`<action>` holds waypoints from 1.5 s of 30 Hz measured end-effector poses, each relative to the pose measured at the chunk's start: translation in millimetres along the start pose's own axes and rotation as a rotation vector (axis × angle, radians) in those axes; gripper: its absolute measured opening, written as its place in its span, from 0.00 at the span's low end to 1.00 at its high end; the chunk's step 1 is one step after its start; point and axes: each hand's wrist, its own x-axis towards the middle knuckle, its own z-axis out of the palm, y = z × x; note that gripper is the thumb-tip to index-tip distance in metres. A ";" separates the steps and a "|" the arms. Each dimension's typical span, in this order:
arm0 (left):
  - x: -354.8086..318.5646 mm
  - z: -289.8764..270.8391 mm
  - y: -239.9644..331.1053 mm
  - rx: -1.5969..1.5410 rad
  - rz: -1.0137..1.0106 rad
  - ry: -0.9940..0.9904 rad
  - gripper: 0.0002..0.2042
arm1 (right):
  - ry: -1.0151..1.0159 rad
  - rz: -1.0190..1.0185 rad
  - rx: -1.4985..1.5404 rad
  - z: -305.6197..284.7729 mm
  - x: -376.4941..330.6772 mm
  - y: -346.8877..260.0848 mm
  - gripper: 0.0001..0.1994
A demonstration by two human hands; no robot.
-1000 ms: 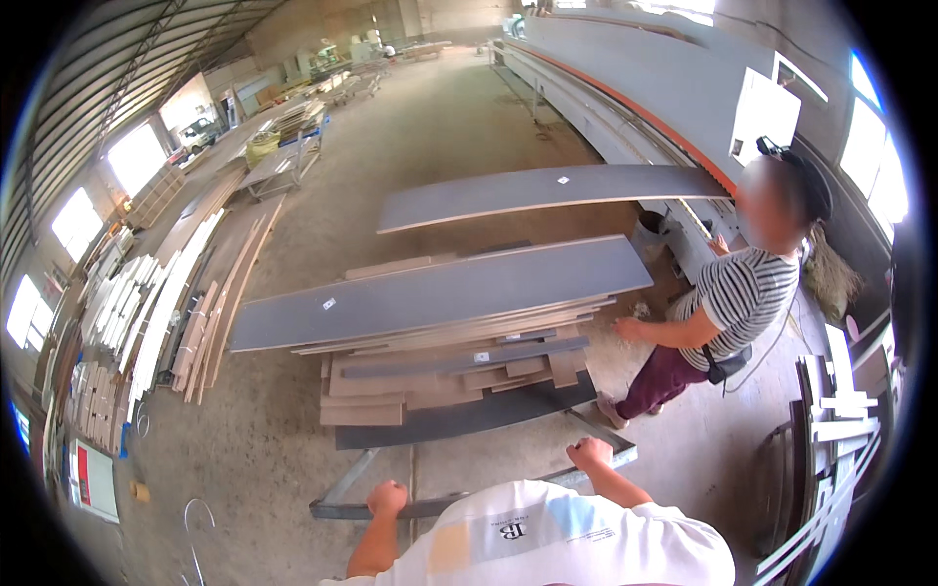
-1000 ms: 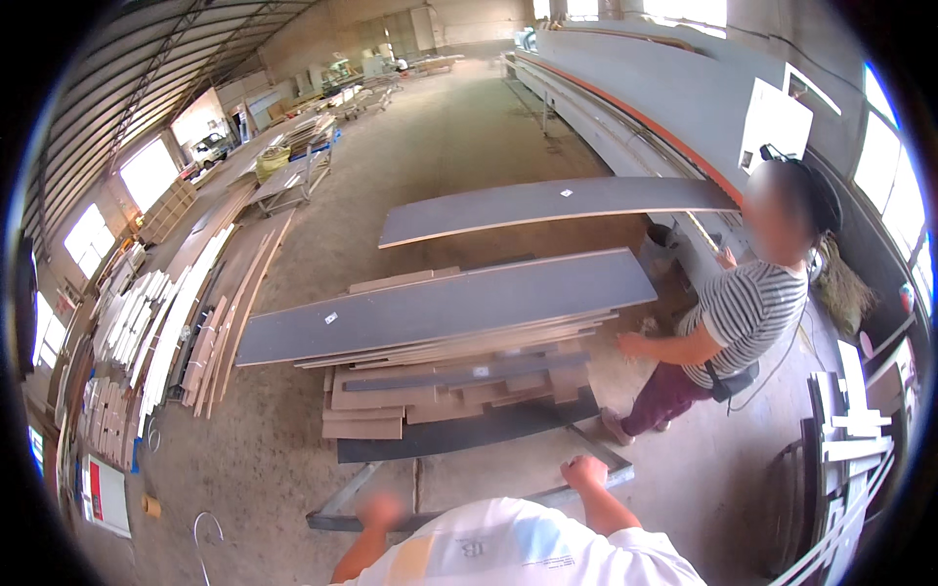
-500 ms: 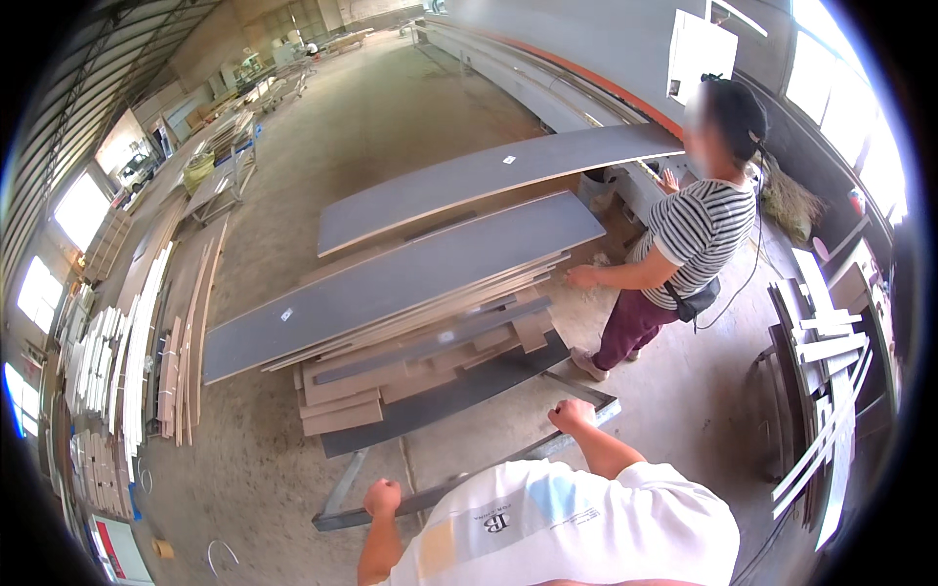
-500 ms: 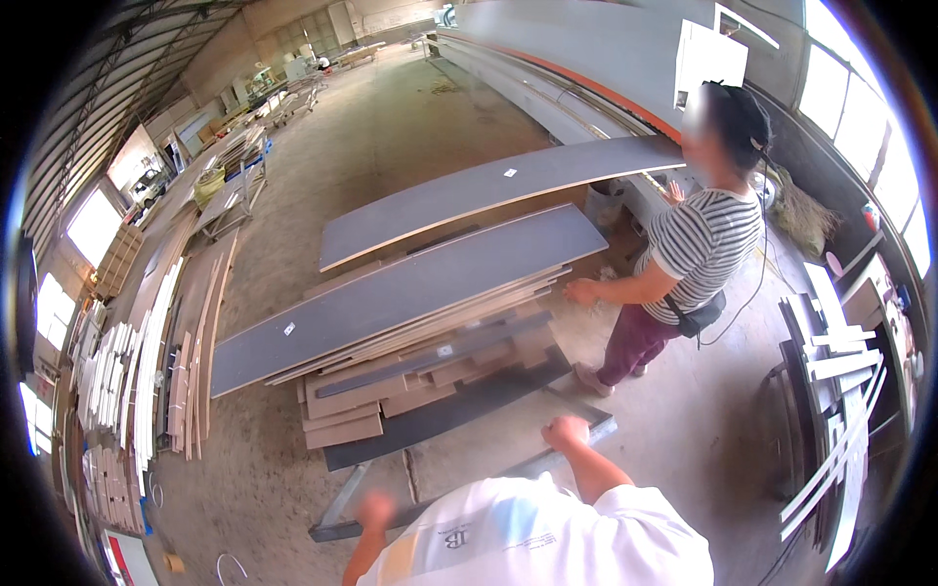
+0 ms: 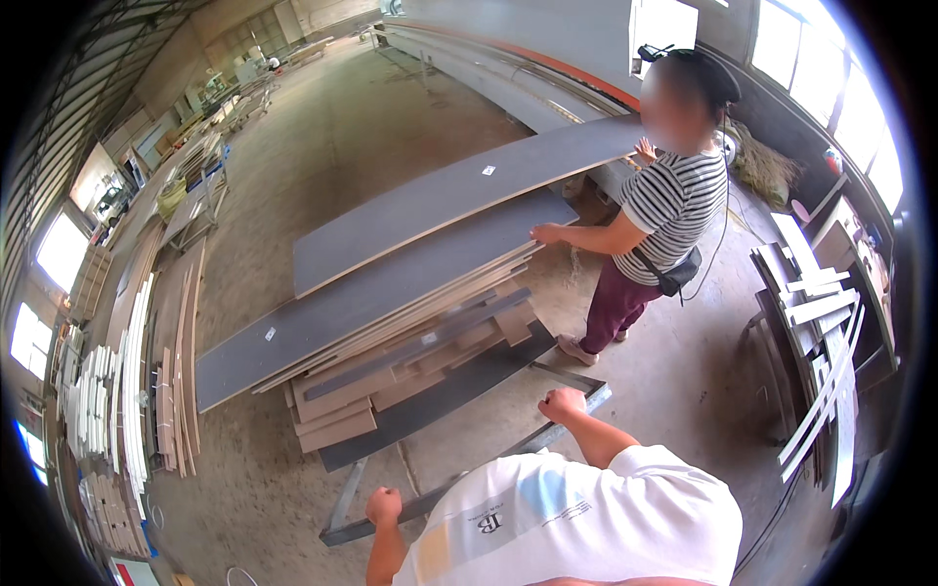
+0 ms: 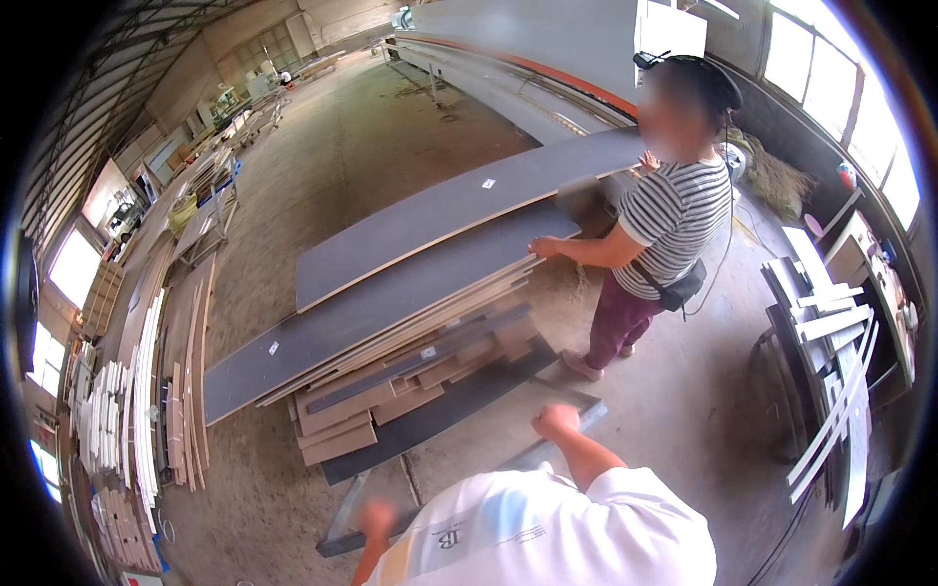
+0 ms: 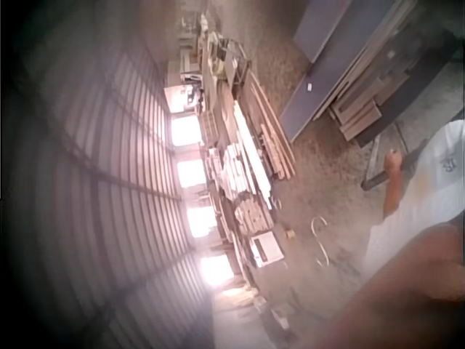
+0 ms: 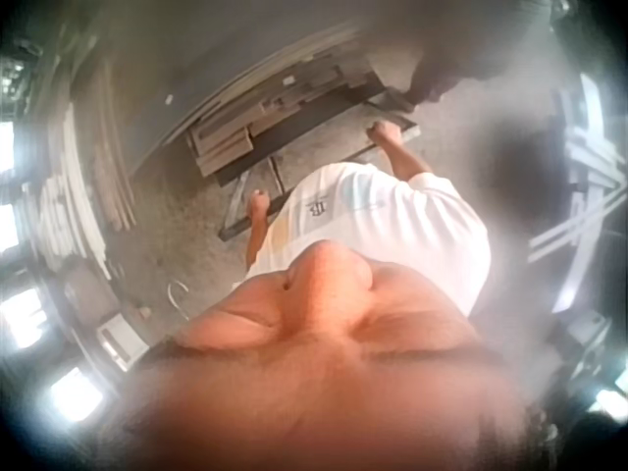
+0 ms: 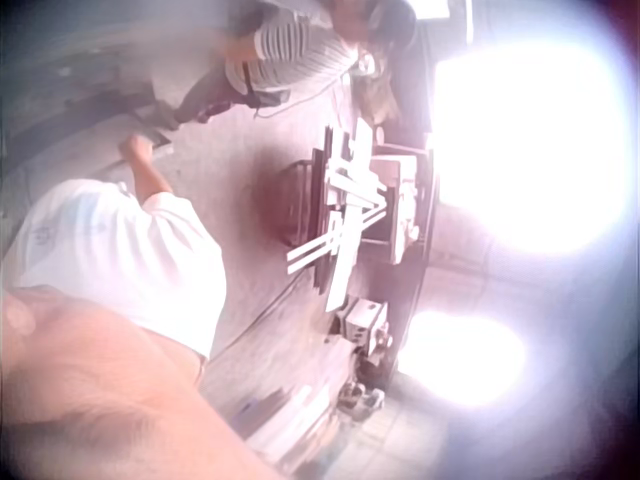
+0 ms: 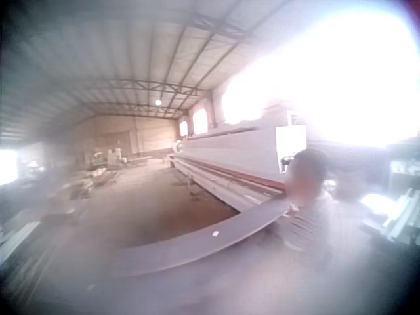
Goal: The person repeatedly picks up large grey panels from a stack, places them onto a machine's conveyor belt, and operates the control panel to process them. After processing, the person removes the panels and stacks them on a nearby table.
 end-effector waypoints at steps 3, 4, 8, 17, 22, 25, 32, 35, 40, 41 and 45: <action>1.3 4.3 -3.9 -0.009 -0.006 0.024 0.18 | -0.047 0.004 0.035 -13.0 -7.3 -6.1 0.19; 1.7 4.9 -3.9 -0.009 -0.012 0.022 0.18 | -0.042 0.004 0.028 -13.6 -7.6 -6.4 0.19; -5.5 -3.8 6.3 -0.005 -0.014 0.023 0.18 | -0.039 0.003 0.025 -15.0 -8.2 -3.6 0.19; -10.6 -13.6 12.1 -0.016 -0.053 -0.007 0.18 | -0.048 0.002 0.018 -25.9 -13.0 -9.5 0.18; -13.3 -17.7 16.4 0.001 -0.039 0.013 0.18 | -0.025 0.016 0.028 -22.4 -12.5 -7.6 0.19; -17.2 -21.7 19.6 0.016 -0.031 0.012 0.18 | -0.024 0.027 0.041 -21.5 -12.9 -6.3 0.18; -17.3 -20.6 19.4 0.043 -0.007 0.021 0.18 | 0.023 0.019 -0.006 2.6 3.6 5.5 0.18; -16.8 -18.6 18.6 0.044 0.003 0.026 0.17 | 0.017 0.020 -0.007 0.1 2.5 5.5 0.18; -15.3 -14.4 14.2 0.021 -0.017 0.019 0.18 | 0.021 0.020 0.017 -2.8 0.0 1.1 0.17; -14.9 -13.7 10.5 0.018 -0.028 0.018 0.18 | 0.008 0.015 0.017 -4.0 0.8 -3.6 0.17; -1.8 -4.8 -3.6 0.034 -0.008 0.004 0.18 | 0.031 -0.016 0.041 3.2 -1.4 -4.1 0.17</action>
